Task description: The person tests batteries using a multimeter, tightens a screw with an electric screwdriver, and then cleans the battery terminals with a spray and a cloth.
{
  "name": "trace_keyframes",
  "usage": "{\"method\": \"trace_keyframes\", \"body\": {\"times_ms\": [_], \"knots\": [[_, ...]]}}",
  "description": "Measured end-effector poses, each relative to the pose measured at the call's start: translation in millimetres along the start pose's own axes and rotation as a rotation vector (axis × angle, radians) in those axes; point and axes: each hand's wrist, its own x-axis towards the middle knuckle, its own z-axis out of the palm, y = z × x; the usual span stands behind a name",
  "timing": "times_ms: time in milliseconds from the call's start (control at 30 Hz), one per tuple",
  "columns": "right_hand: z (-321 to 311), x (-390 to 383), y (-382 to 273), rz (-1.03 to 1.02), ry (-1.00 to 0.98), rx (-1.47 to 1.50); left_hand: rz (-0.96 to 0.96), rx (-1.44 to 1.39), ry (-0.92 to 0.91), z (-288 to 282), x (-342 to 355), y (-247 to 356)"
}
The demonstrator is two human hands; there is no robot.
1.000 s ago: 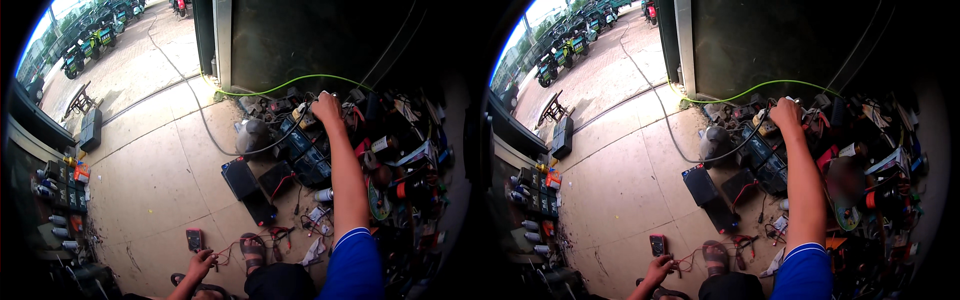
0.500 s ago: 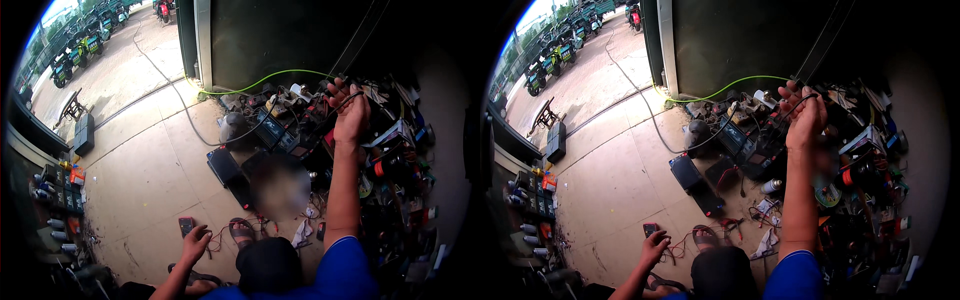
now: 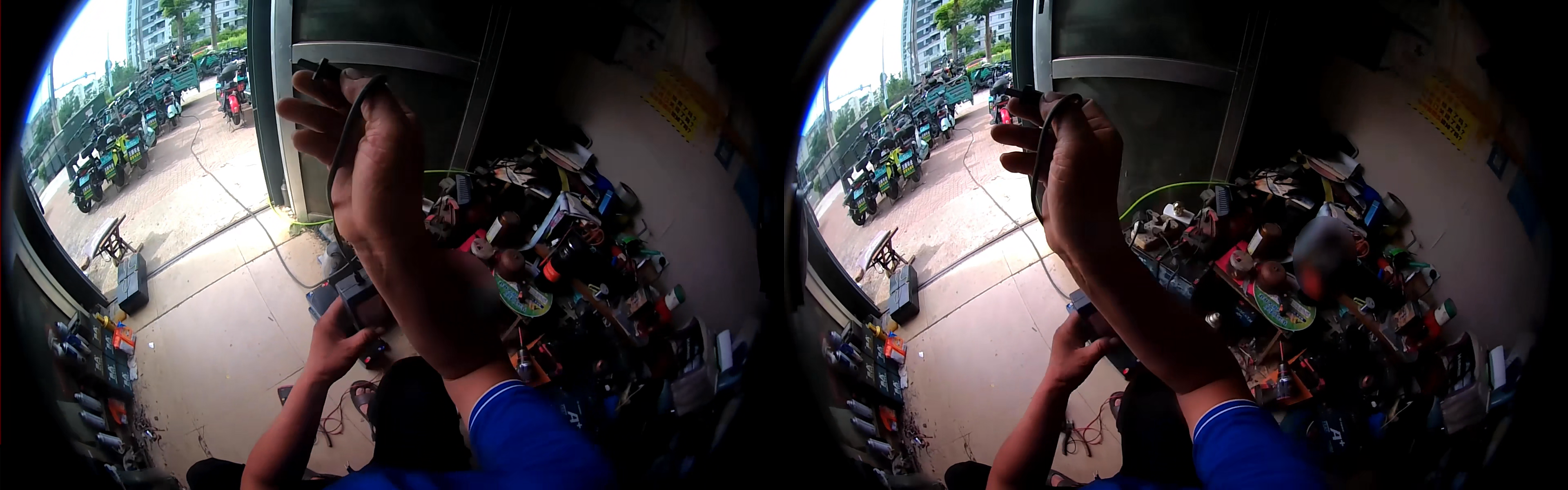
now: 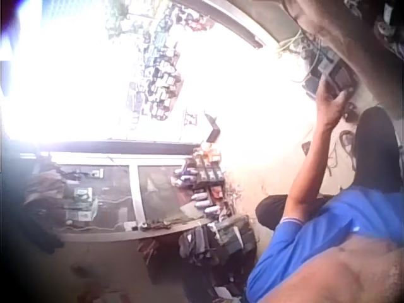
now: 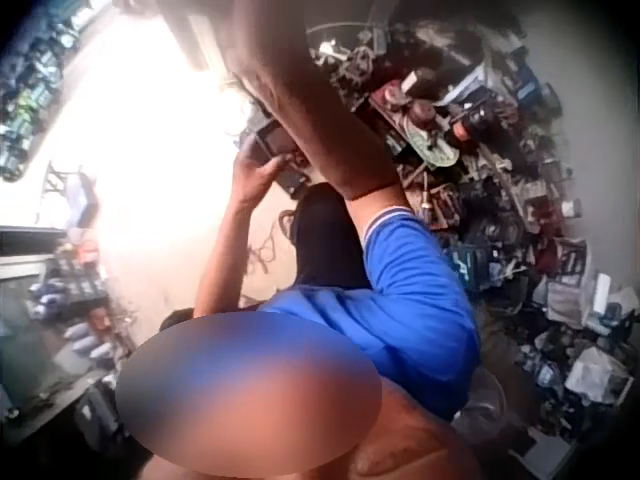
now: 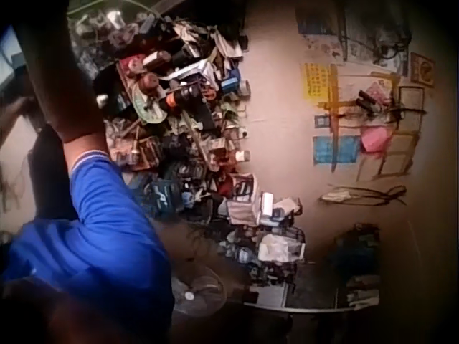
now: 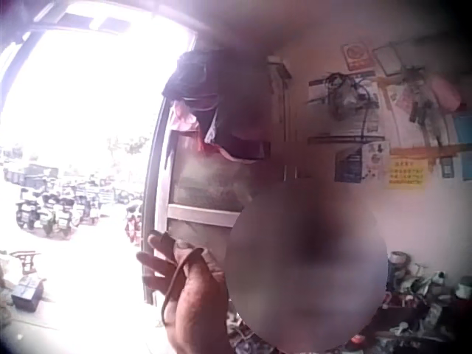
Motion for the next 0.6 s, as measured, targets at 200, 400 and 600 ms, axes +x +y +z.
{"method": "trace_keyframes", "body": {"times_ms": [200,400,600], "knots": [[-50,2,3,-0.399,0.168,-0.812,0.415,-0.227,0.034,-49,-77,33],[-92,-158,96,0.235,-0.575,-1.242,0.717,-1.217,0.306,-35,-92,143],[-46,-262,138,0.624,-0.742,-0.213,0.540,-0.291,0.425,-80,-109,87]]}}
